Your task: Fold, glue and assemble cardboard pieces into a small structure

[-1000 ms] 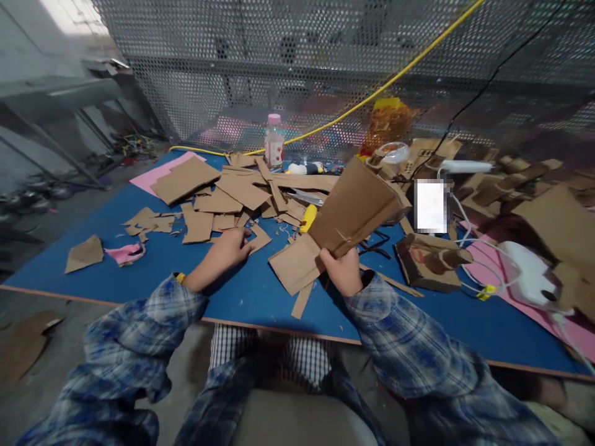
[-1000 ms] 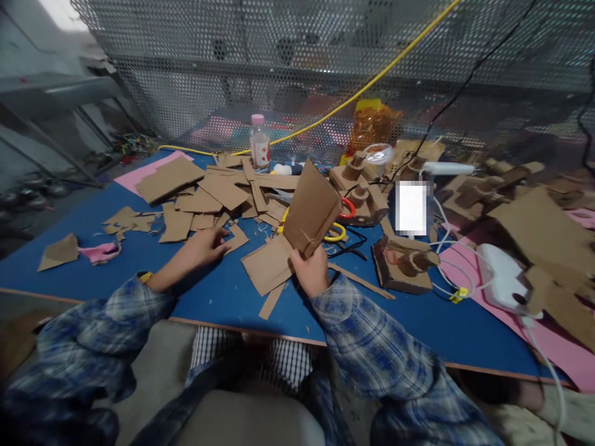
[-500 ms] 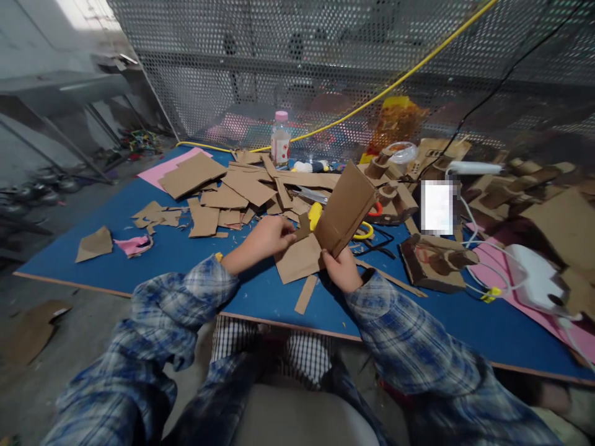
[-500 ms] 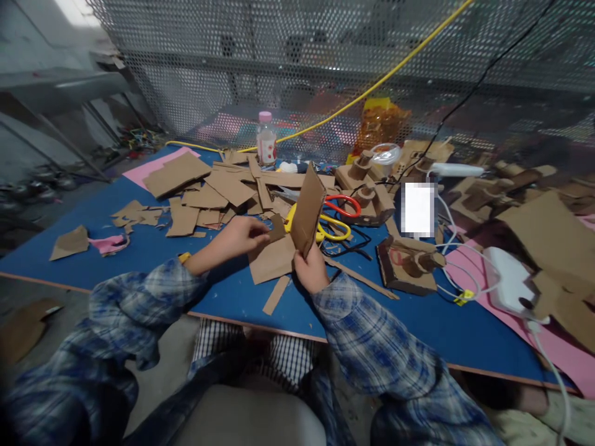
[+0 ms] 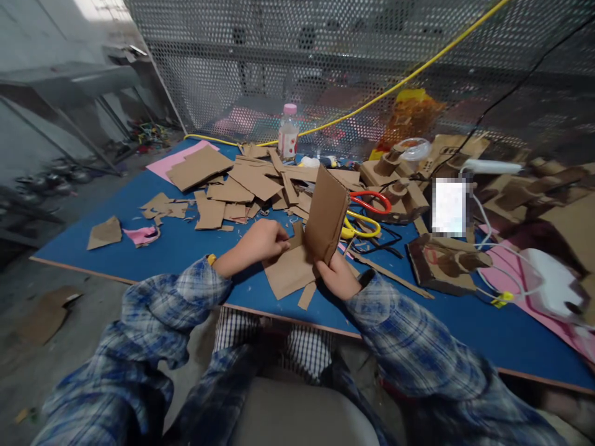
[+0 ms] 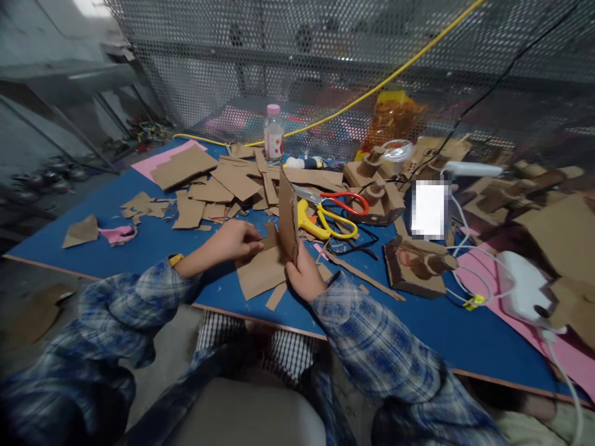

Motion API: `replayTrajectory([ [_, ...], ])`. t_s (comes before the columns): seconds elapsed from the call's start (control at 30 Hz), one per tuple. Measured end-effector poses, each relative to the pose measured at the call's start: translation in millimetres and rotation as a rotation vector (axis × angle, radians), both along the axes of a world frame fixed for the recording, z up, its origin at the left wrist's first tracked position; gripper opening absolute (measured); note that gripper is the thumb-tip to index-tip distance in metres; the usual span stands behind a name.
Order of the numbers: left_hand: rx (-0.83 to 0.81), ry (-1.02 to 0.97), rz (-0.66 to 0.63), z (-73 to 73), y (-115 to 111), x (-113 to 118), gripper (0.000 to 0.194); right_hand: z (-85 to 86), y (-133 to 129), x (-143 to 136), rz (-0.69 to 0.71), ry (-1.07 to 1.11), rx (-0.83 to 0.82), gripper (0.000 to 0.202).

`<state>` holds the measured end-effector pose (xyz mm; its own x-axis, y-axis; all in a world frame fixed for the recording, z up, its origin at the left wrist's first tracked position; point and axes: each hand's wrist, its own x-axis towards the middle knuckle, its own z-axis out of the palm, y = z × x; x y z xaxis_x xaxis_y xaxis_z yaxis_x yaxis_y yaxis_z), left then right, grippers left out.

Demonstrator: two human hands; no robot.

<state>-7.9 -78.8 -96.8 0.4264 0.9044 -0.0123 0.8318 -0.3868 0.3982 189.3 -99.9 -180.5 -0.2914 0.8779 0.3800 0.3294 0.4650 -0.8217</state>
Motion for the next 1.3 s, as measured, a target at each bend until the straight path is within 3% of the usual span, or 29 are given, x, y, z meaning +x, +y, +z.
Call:
replayTrajectory([
  [0.33, 0.040, -0.018, -0.032, -12.7, 2, -14, 0.019, -1.0, 1, 1, 0.007, -0.018, -0.001, 0.055],
  [0.63, 0.049, -0.023, -0.090, -10.7, 3, -14, 0.019, -1.4, 1, 1, -0.003, -0.028, 0.010, 0.053],
  [0.87, 0.077, 0.020, -0.018, -10.1, -2, -11, 0.022, -3.3, 2, 2, -0.018, -0.030, 0.013, 0.046],
  [1.3, 0.084, -0.024, -0.050, -11.0, -3, -13, 0.020, -0.6, 0, 2, -0.221, -0.168, 0.030, 0.034],
])
